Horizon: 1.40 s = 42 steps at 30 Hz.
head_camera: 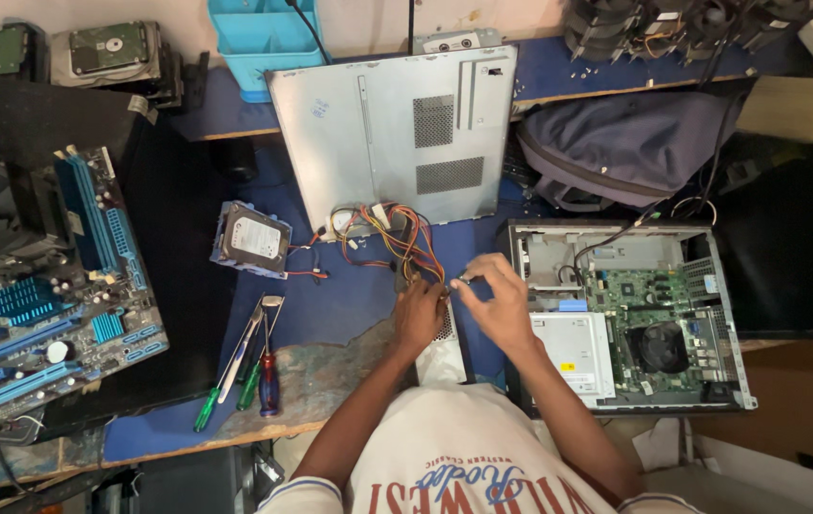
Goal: The person removes a power supply unit from a desktop computer case and places it on the workbench. They then use a screwdriver to loosen screws on the power supply unit while it sits on the table.
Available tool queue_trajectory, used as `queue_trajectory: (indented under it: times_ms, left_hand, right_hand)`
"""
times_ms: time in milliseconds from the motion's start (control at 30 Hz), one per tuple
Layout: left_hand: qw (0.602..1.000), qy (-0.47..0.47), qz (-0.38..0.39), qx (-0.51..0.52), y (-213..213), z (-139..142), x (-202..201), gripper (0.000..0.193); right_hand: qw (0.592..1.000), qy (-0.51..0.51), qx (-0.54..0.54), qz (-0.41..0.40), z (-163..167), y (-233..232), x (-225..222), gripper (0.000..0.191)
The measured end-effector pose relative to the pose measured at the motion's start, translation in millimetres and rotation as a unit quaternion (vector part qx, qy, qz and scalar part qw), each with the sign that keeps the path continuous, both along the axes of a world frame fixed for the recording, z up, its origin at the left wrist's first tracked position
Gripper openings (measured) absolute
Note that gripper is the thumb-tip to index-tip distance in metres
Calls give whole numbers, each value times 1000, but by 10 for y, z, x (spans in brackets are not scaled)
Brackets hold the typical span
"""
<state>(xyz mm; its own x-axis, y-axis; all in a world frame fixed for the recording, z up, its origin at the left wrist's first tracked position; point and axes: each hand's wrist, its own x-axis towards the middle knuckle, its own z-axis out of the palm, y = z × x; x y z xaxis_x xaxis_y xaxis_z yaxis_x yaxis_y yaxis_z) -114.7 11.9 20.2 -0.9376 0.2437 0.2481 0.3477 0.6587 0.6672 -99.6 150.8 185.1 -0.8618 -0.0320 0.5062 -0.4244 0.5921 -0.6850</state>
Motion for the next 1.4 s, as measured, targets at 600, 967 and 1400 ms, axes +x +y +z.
queue_trajectory:
  times_ms: [600, 967, 1400]
  left_hand:
    - [1000, -27, 0, 6, -4, 17, 3, 16]
    - [1000, -14, -3, 7, 1, 35, 0, 15]
    - [1000, 3, 2, 8, 14, -134, 1, 24]
  right_hand:
    - [1000, -10, -9, 8, -41, 34, -4, 22]
    - [999, -45, -28, -8, -46, 10, 44, 29]
    - [995, -11, 78, 55, 105, 68, 35, 31]
